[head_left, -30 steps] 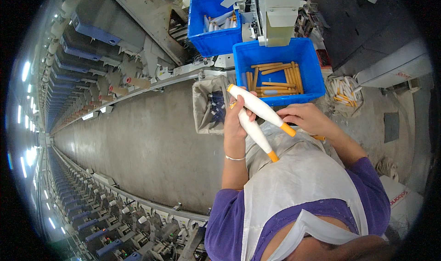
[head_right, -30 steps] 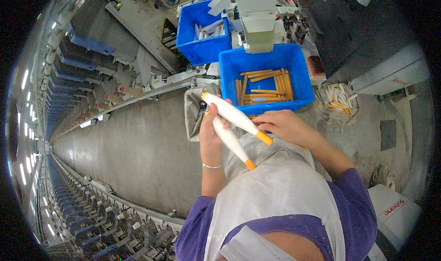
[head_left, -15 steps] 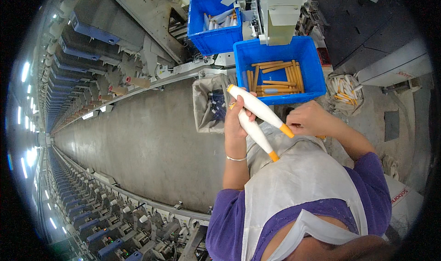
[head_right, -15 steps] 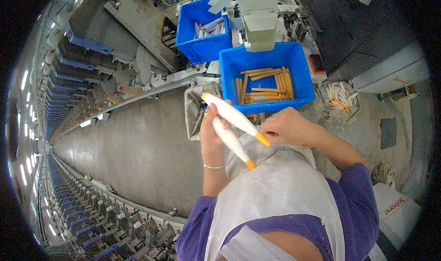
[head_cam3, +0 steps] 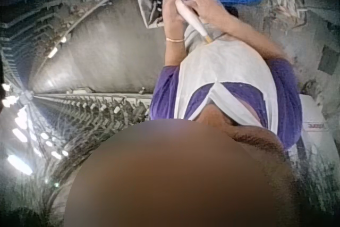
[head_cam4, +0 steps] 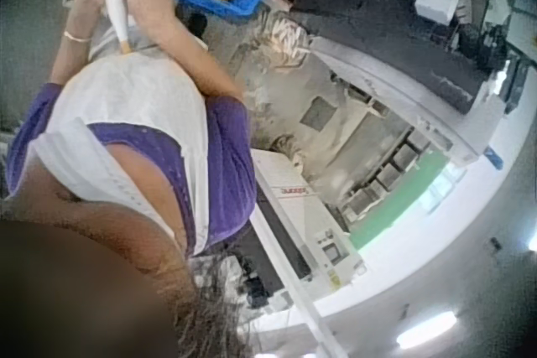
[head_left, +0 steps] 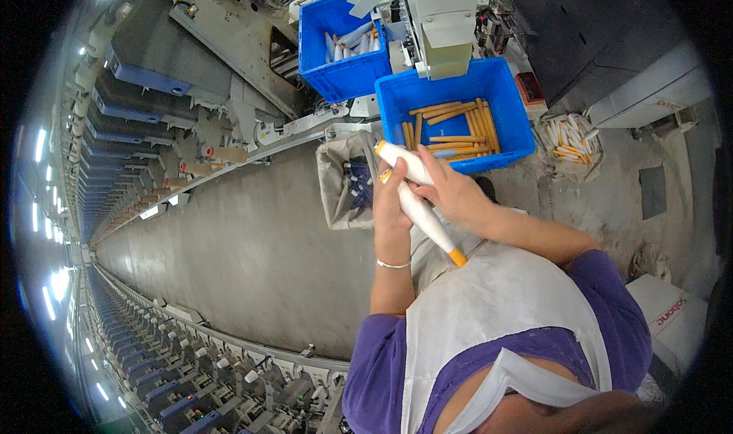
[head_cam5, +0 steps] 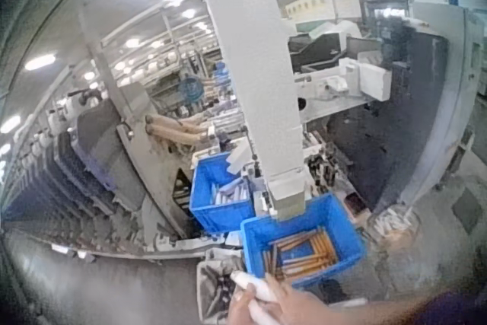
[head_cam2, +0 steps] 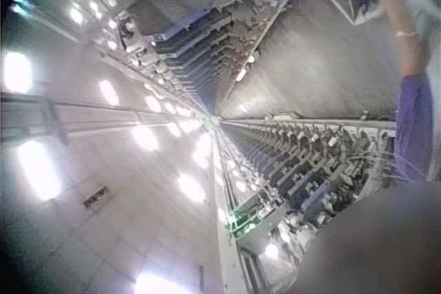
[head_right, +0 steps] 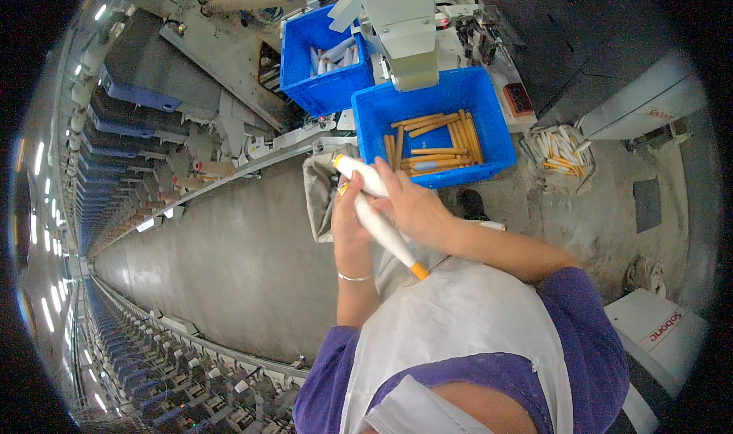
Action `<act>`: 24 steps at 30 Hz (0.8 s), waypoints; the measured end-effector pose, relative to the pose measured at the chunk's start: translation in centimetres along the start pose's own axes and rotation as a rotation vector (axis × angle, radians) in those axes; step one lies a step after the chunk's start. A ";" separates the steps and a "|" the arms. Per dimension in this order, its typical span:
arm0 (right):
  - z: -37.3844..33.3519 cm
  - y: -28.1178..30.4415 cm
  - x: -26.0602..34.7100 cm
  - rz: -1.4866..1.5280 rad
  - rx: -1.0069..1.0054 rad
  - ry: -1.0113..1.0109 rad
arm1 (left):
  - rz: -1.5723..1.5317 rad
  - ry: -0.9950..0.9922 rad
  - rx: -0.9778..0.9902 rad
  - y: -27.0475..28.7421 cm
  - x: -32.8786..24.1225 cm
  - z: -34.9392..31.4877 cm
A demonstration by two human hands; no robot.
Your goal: The person picks up white spools with yellow tips from a blue bin, inspects them, and places them into a machine. They then walk along a row of machines and insert the spools into designated slots.
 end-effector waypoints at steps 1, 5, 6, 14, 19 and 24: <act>0.2 -0.6 -0.2 -0.074 0.035 -0.036 | 0.003 0.000 -0.016 0.1 -0.3 -0.4; -3.3 -2.8 -4.1 1.069 0.775 -0.600 | -0.160 -0.037 0.074 0.0 -1.1 -1.1; -4.3 -2.3 -4.8 1.223 0.856 -0.604 | -0.237 -0.066 0.080 0.0 -1.5 -1.0; -8.0 2.7 -11.1 1.008 0.712 -0.759 | -0.223 -0.167 0.080 0.7 -5.0 -0.7; -5.2 5.4 -9.1 0.694 0.383 -0.431 | -0.199 -0.068 0.175 -0.4 -3.1 -0.5; -3.5 4.9 -5.7 0.430 0.325 -0.096 | -0.172 -0.037 0.136 -0.8 -1.9 -0.3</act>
Point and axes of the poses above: each hand's wrist, its own z-axis towards the middle knuckle, its own y-axis out of the back of the hand, x = y × z, the point moved 5 cm from there along z, towards the middle knuckle, and after that the axes turned 7 degrees about -z, right-handed, at the moved point
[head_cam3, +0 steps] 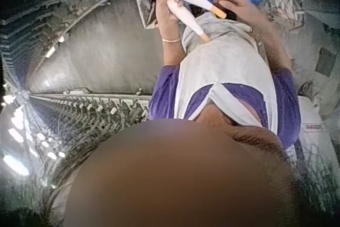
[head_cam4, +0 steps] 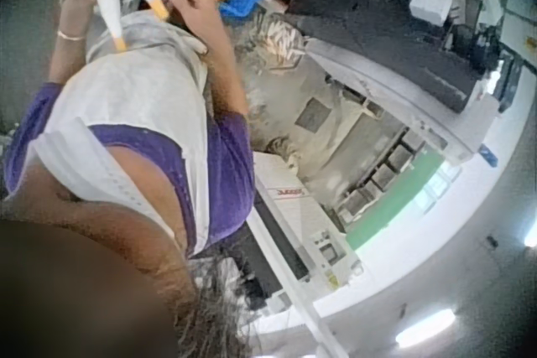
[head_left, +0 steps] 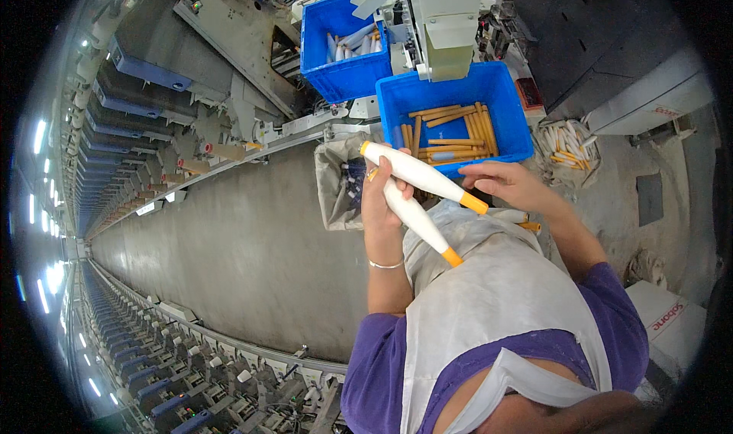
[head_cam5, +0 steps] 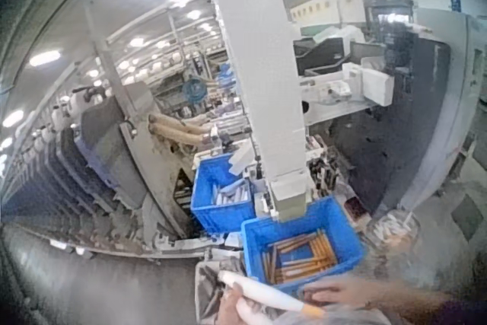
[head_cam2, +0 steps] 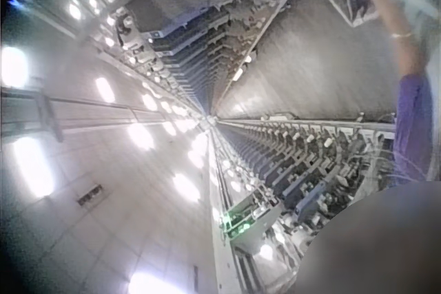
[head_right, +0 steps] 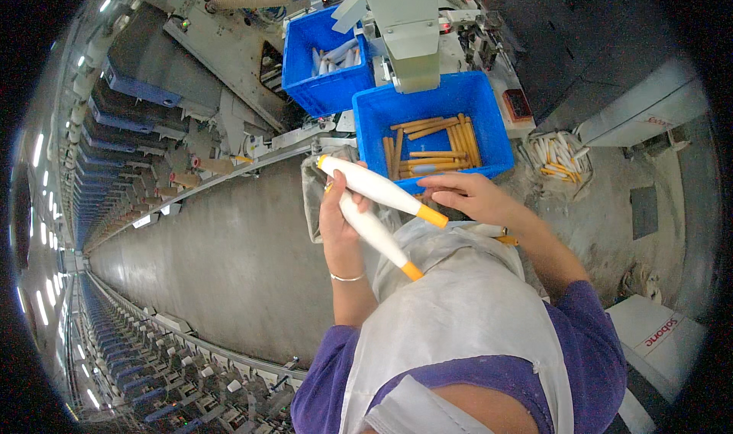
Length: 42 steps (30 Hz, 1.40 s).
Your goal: The person picks up white spools with yellow tips from a blue bin, inspects them, and places them into a machine. They then walk along a row of machines and insert the spools into designated slots.
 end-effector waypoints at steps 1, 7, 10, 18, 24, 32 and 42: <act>0.4 -0.3 0.3 -0.034 0.001 -0.003 | 0.005 0.003 0.004 0.0 0.0 -0.1; 3.4 -2.8 3.3 -0.029 -0.258 0.095 | 0.051 0.011 -0.017 -0.5 1.9 -0.5; 4.4 -5.6 3.4 -0.619 -0.148 0.001 | 0.077 -0.016 -0.055 -0.4 2.0 -1.1; -2.9 -4.2 -6.3 0.644 0.521 -0.535 | 0.065 -0.142 -0.038 1.9 -1.3 -1.9; -10.0 1.4 -15.5 -0.829 -0.015 -0.146 | 0.173 -0.472 -0.324 4.9 -8.8 -4.1; -15.6 -0.9 -18.4 -0.560 0.031 -0.612 | 0.066 -0.201 -0.167 4.2 -5.6 -0.6; -15.5 1.4 -15.4 -0.535 -0.324 -0.172 | 0.128 -0.077 -0.116 1.5 -2.2 2.4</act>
Point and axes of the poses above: each hand's wrist, its own z-axis towards the middle knuckle, its own y-axis out of the back of the hand, x = y × z, the point moved 5 cm from there along z, towards the middle knuckle, and after that the axes turned 7 degrees about -z, right-handed, at the moved point
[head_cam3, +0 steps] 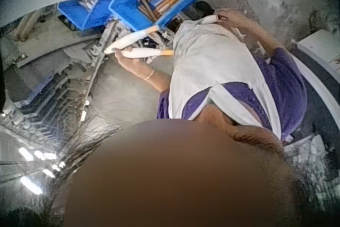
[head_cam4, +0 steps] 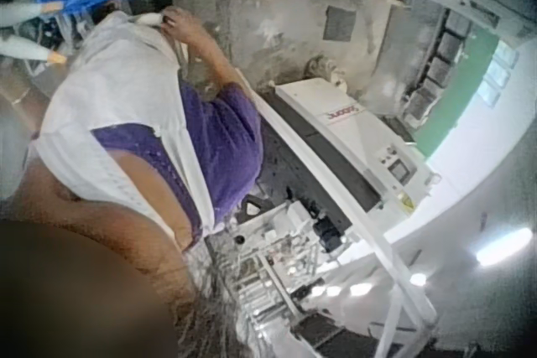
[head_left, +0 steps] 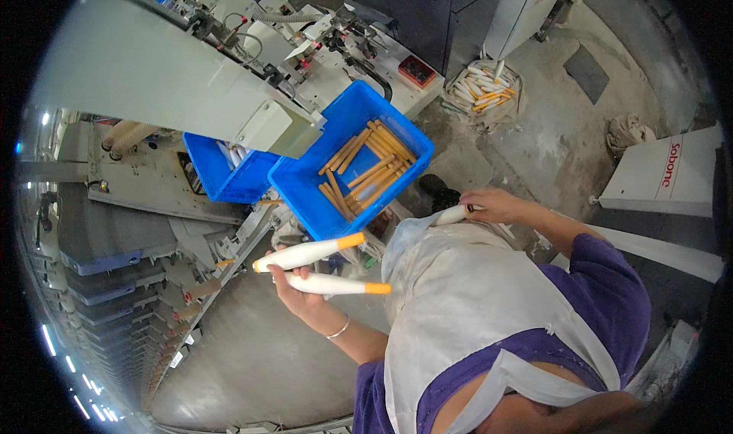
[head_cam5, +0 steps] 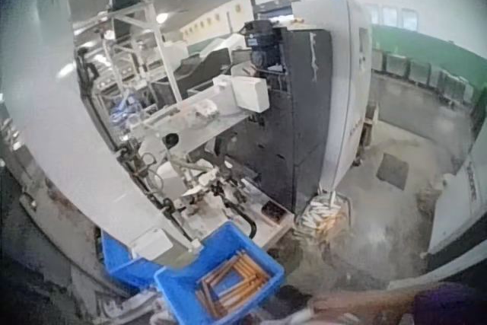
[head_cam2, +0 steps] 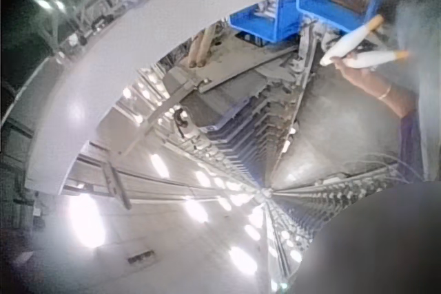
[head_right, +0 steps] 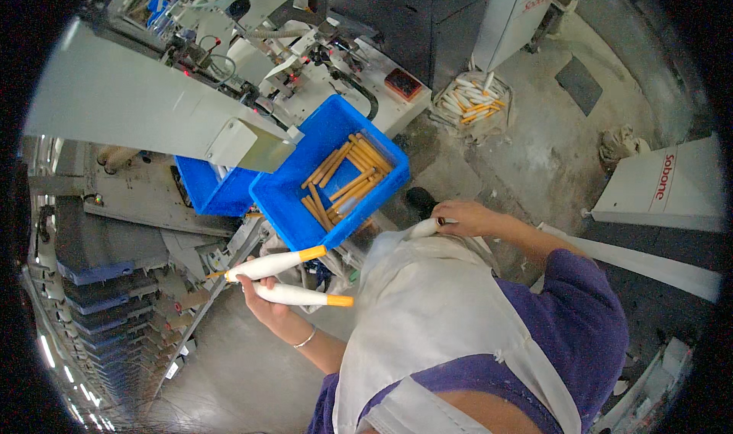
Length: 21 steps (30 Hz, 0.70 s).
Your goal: The person picks up white spools with yellow tips from a blue bin, inspects them, and places them into a machine. They then walk along a row of machines and insert the spools into designated slots.
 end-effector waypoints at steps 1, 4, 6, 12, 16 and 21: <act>0.1 0.6 -0.9 0.138 0.000 -0.099 | -0.004 0.015 -0.009 0.0 0.2 0.1; -0.9 4.5 -5.7 0.785 -0.238 -0.511 | 0.016 -0.034 -0.036 -0.1 0.1 0.2; -2.4 8.5 -10.4 1.100 -0.548 -0.611 | 0.018 -0.047 -0.041 -0.2 0.3 0.3; -5.9 7.6 -23.8 1.125 -1.031 -0.745 | 0.018 -0.044 -0.116 -0.3 1.7 0.5; -6.7 0.9 -29.4 0.980 -0.765 -1.044 | -0.016 -0.058 -0.079 -1.0 1.6 0.3; -6.6 -2.2 -34.0 1.427 -0.805 -1.270 | 0.057 -0.140 -0.163 -1.1 0.6 -0.2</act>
Point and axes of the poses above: each hand's wrist, its own z-axis towards the middle knuckle, its own y-axis out of the back of the hand, x = y × z, the point moved 5 cm from there along z, towards the middle knuckle, and after that the axes turned 7 degrees about -z, right-handed, at the moved point
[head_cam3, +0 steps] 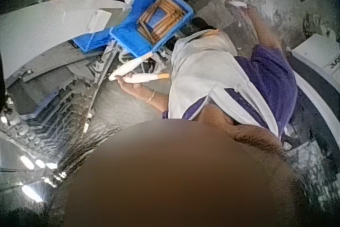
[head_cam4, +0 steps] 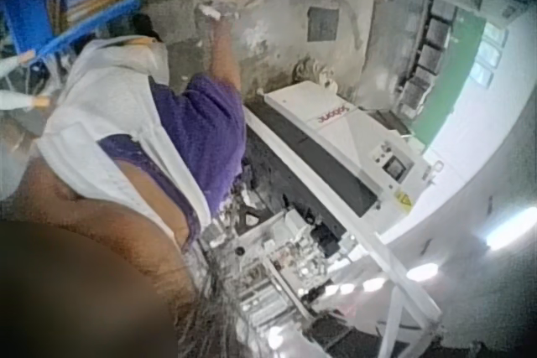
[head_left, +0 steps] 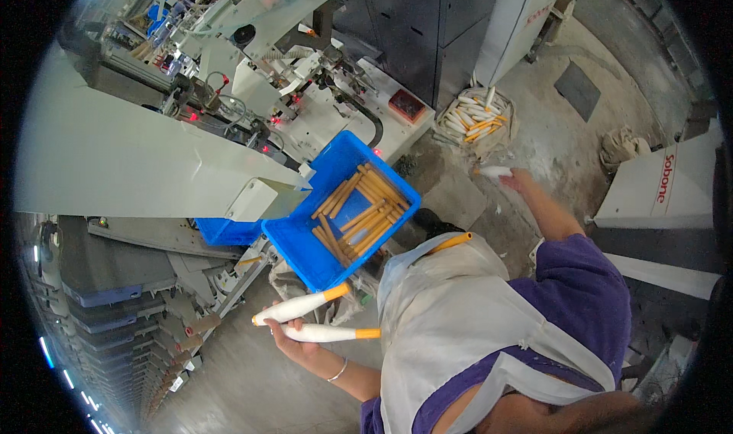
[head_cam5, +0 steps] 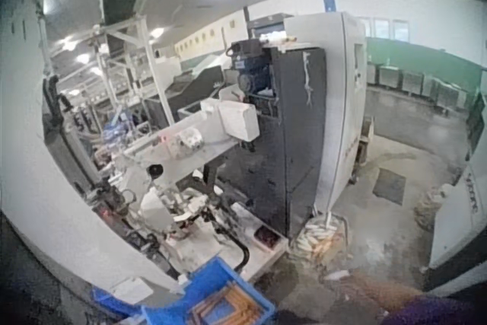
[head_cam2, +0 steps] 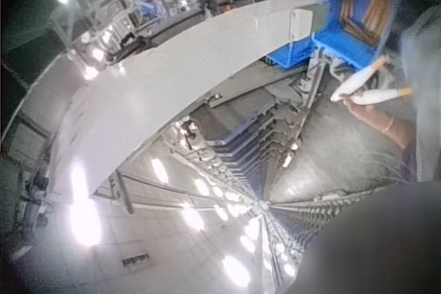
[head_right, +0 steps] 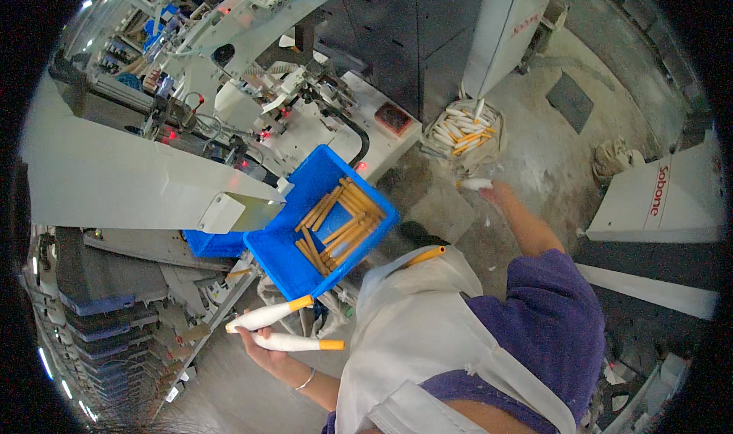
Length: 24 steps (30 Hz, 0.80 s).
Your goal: The person picks up white spools with yellow tips from a blue bin, inspects them, and places them into a machine. They then walk along a row of machines and insert the spools into designated slots.
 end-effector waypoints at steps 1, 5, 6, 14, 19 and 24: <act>0.5 -0.7 2.2 -0.394 0.077 0.229 | 0.009 0.005 -0.013 0.0 0.1 0.0; 1.1 -4.4 7.7 0.190 0.261 0.072 | -0.008 0.036 0.004 -0.5 1.1 -0.1; 0.5 -6.0 8.5 0.092 0.324 0.053 | -0.022 0.053 0.018 -0.8 1.5 0.0; -11.9 -19.8 4.1 -0.977 0.705 0.273 | 0.012 0.092 0.067 -1.7 2.6 0.0; -22.0 -26.1 2.3 -1.046 1.045 0.505 | -0.031 0.220 0.174 -2.6 4.8 -0.2; -37.1 -32.3 -0.4 -0.964 1.287 0.930 | 0.061 0.344 0.273 -4.2 8.4 -0.5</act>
Point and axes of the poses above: each hand's wrist, its own z-axis towards the middle knuckle, its own y-axis out of the back of the hand, x = y × z, the point moved 5 cm from there along z, towards the middle knuckle, and after that the axes turned 7 degrees about -z, right-handed, at the moved point
